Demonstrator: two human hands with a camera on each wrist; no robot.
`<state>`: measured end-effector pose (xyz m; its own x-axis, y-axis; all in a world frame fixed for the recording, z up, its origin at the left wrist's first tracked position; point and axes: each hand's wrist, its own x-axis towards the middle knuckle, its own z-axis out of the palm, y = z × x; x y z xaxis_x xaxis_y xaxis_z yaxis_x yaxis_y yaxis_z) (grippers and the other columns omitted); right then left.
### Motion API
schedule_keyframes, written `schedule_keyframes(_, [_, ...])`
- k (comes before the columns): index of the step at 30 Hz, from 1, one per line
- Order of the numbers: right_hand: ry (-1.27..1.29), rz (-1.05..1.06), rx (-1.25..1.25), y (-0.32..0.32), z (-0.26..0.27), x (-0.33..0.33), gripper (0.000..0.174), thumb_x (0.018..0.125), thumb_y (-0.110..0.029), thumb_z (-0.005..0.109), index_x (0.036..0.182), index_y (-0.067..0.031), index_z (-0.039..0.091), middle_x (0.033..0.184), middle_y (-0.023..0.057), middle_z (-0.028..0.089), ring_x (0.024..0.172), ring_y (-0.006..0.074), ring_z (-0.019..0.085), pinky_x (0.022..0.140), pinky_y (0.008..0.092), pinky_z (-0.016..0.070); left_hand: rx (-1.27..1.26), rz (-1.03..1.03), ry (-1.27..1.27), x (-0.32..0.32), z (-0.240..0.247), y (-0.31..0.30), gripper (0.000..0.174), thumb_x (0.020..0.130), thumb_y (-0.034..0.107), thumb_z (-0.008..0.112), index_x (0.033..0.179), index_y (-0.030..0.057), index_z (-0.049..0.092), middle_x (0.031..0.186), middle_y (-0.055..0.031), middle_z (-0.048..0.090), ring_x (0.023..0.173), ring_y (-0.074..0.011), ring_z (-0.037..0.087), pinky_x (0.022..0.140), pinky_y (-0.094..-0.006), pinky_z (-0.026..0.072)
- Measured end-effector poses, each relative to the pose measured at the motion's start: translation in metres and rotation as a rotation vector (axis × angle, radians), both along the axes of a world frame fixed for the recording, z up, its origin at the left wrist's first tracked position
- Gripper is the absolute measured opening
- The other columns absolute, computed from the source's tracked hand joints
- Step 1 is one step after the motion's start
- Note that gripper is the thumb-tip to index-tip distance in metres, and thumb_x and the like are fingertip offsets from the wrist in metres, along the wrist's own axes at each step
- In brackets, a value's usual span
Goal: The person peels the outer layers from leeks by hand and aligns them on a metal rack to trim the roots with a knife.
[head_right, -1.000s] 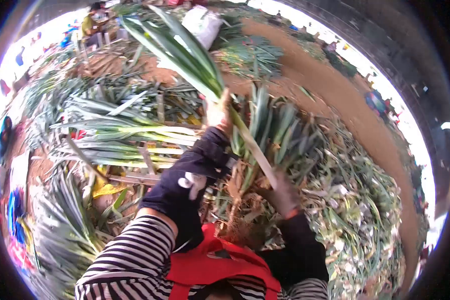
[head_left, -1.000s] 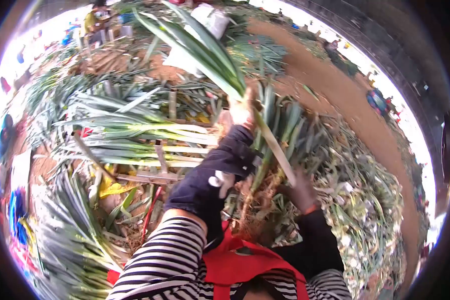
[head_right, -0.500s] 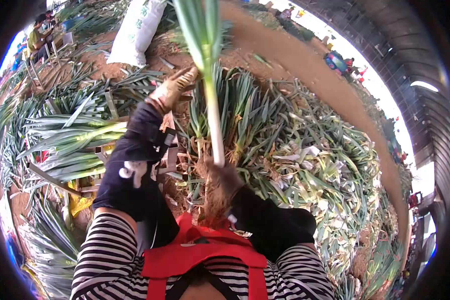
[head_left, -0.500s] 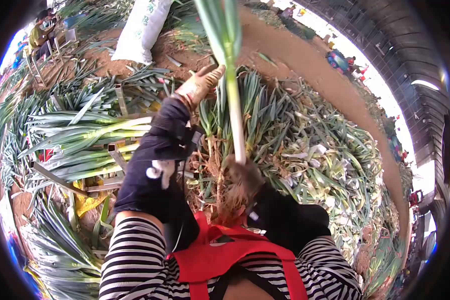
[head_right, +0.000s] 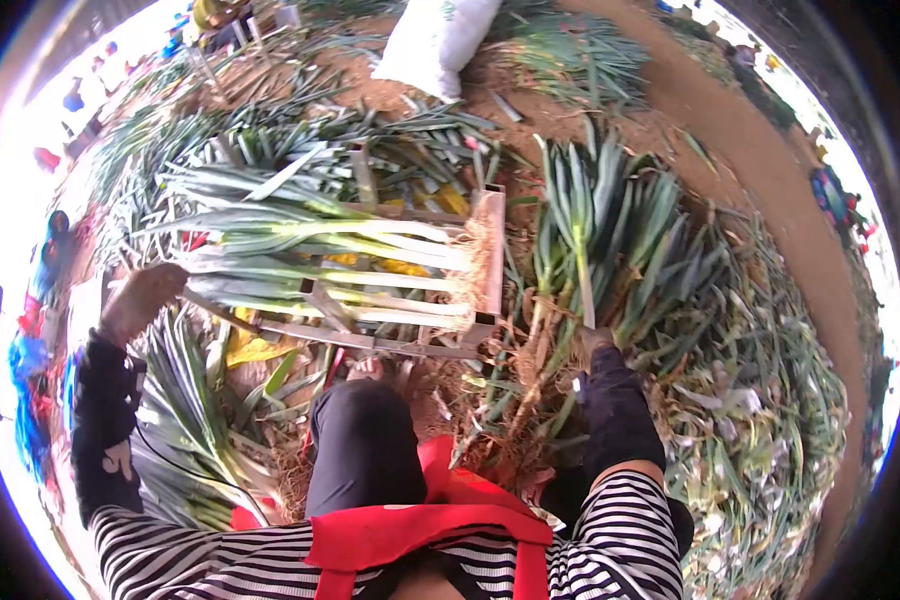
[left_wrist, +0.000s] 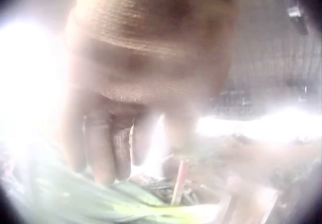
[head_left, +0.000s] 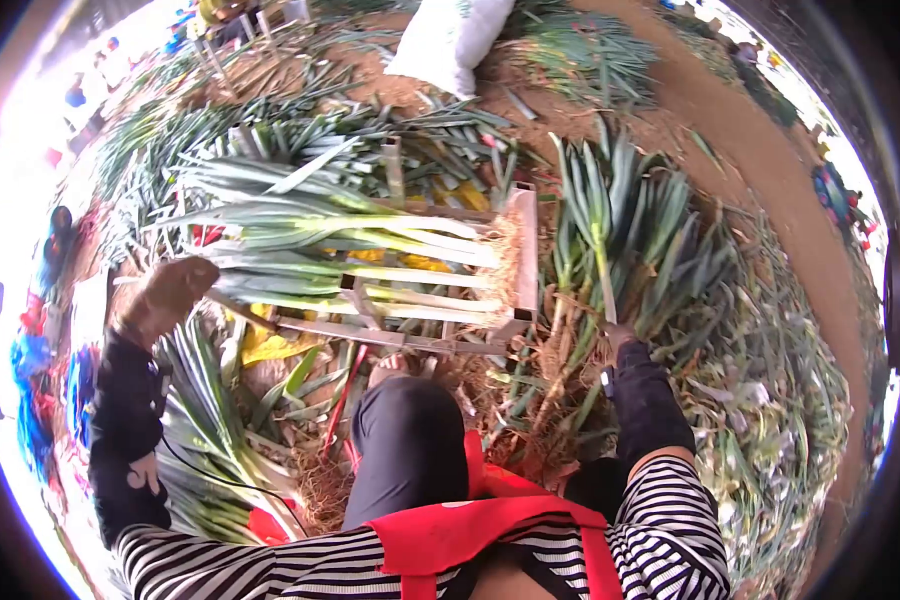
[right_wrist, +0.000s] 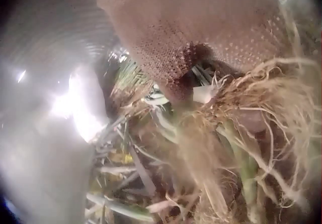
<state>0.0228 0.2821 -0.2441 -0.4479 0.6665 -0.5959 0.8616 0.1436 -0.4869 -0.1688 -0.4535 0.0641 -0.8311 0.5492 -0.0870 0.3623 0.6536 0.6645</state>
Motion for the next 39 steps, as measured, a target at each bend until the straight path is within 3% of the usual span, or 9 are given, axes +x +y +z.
schedule_keyframes(2, [0.109, -0.086, 0.063, -0.007, -0.019, 0.006, 0.048, 0.083, -0.041, 0.062, 0.101, 0.0027, 0.066, 0.105, 0.0208, 0.066, 0.096, 0.0346, 0.062, 0.084, 0.0432, 0.0458, 0.893, 0.228, -0.562, 0.037, -0.029, -0.015, 0.027, 0.090, 0.010, 0.058, 0.111, -0.0060, 0.057, 0.104, -0.0123, 0.063, 0.098, -0.0245, 0.063, 0.092, -0.0329, 0.0497])
schedule_keyframes(3, [0.120, 0.042, 0.358, -0.023, -0.011, 0.006, 0.050, 0.084, -0.043, 0.060, 0.100, 0.0032, 0.065, 0.104, 0.0224, 0.065, 0.098, 0.0359, 0.061, 0.085, 0.0442, 0.0456, 0.706, 0.436, -0.625, 0.037, -0.055, -0.032, 0.029, 0.087, 0.010, 0.061, 0.110, -0.0062, 0.057, 0.101, -0.0121, 0.064, 0.097, -0.0231, 0.063, 0.090, -0.0323, 0.0502])
schedule_keyframes(5, [0.173, 0.217, 0.661, -0.051, 0.002, 0.006, 0.054, 0.085, -0.048, 0.056, 0.099, 0.0042, 0.065, 0.103, 0.0257, 0.064, 0.100, 0.0385, 0.060, 0.087, 0.0463, 0.0452, -0.397, 0.206, -0.030, 0.054, -0.062, 0.001, 0.027, 0.090, 0.020, 0.061, 0.114, 0.0073, 0.061, 0.100, -0.0110, 0.066, 0.091, -0.0208, 0.065, 0.082, -0.0307, 0.0532])
schedule_keyframes(10, [-0.549, 1.311, 0.253, -0.169, 0.080, -0.009, 0.049, 0.089, -0.048, 0.049, 0.103, -0.0054, 0.068, 0.097, 0.0196, 0.067, 0.093, 0.0377, 0.063, 0.084, 0.0466, 0.0474, -0.280, 0.039, 0.354, 0.041, -0.173, 0.036, 0.036, 0.083, 0.028, 0.064, 0.114, 0.0106, 0.061, 0.103, -0.0111, 0.061, 0.098, -0.0300, 0.059, 0.084, -0.0420, 0.0474])
schedule_keyframes(12, [-0.390, 1.483, 0.133, -0.200, 0.063, -0.002, 0.043, 0.089, -0.046, 0.050, 0.101, -0.0095, 0.069, 0.098, 0.0171, 0.067, 0.089, 0.0369, 0.063, 0.081, 0.0464, 0.0485, -0.328, 0.064, 0.378, 0.029, -0.203, 0.056, 0.044, 0.075, 0.023, 0.071, 0.115, 0.0095, 0.060, 0.110, -0.0103, 0.059, 0.105, -0.0304, 0.056, 0.092, -0.0423, 0.0445])
schedule_keyframes(19, [0.448, 1.235, 0.221, -0.324, 0.098, -0.064, 0.030, 0.083, -0.031, 0.066, 0.104, -0.0103, 0.060, 0.095, 0.0127, 0.062, 0.085, 0.0311, 0.062, 0.076, 0.0445, 0.0478, -0.264, 0.147, 0.798, 0.011, -0.259, 0.079, 0.056, 0.062, 0.024, 0.078, 0.114, 0.0118, 0.059, 0.118, -0.0046, 0.052, 0.112, -0.0252, 0.049, 0.102, -0.0510, 0.0339])
schedule_keyframes(21, [0.687, 1.213, 0.621, -0.338, 0.084, -0.088, 0.036, 0.076, -0.024, 0.072, 0.106, -0.0129, 0.055, 0.097, 0.0097, 0.052, 0.089, 0.0300, 0.056, 0.078, 0.0418, 0.0455, -0.225, 0.301, 0.842, 0.015, -0.265, 0.081, 0.056, 0.064, 0.025, 0.078, 0.114, 0.0125, 0.058, 0.117, -0.0043, 0.053, 0.113, -0.0251, 0.049, 0.103, -0.0511, 0.0329])
schedule_keyframes(31, [0.568, 1.278, 0.928, -0.354, 0.032, -0.131, 0.046, 0.070, -0.031, 0.074, 0.107, -0.0179, 0.050, 0.098, 0.0042, 0.042, 0.091, 0.0243, 0.048, 0.084, 0.0420, 0.0386, 0.432, 1.009, 0.104, 0.040, -0.304, 0.105, 0.044, 0.072, 0.015, 0.080, 0.106, 0.0026, 0.054, 0.092, -0.0108, 0.059, 0.069, -0.0197, 0.060, 0.060, -0.0320, 0.0496])
schedule_keyframes(39, [0.391, 1.195, 0.570, -0.345, 0.058, -0.152, 0.032, 0.081, -0.028, 0.067, 0.108, -0.0130, 0.057, 0.099, 0.0095, 0.058, 0.091, 0.0313, 0.059, 0.080, 0.0429, 0.0483, 0.337, 0.723, 0.533, -0.016, -0.292, 0.087, 0.038, 0.068, 0.007, 0.077, 0.098, 0.0022, 0.055, 0.087, -0.0128, 0.057, 0.081, -0.0305, 0.060, 0.070, -0.0369, 0.0493])
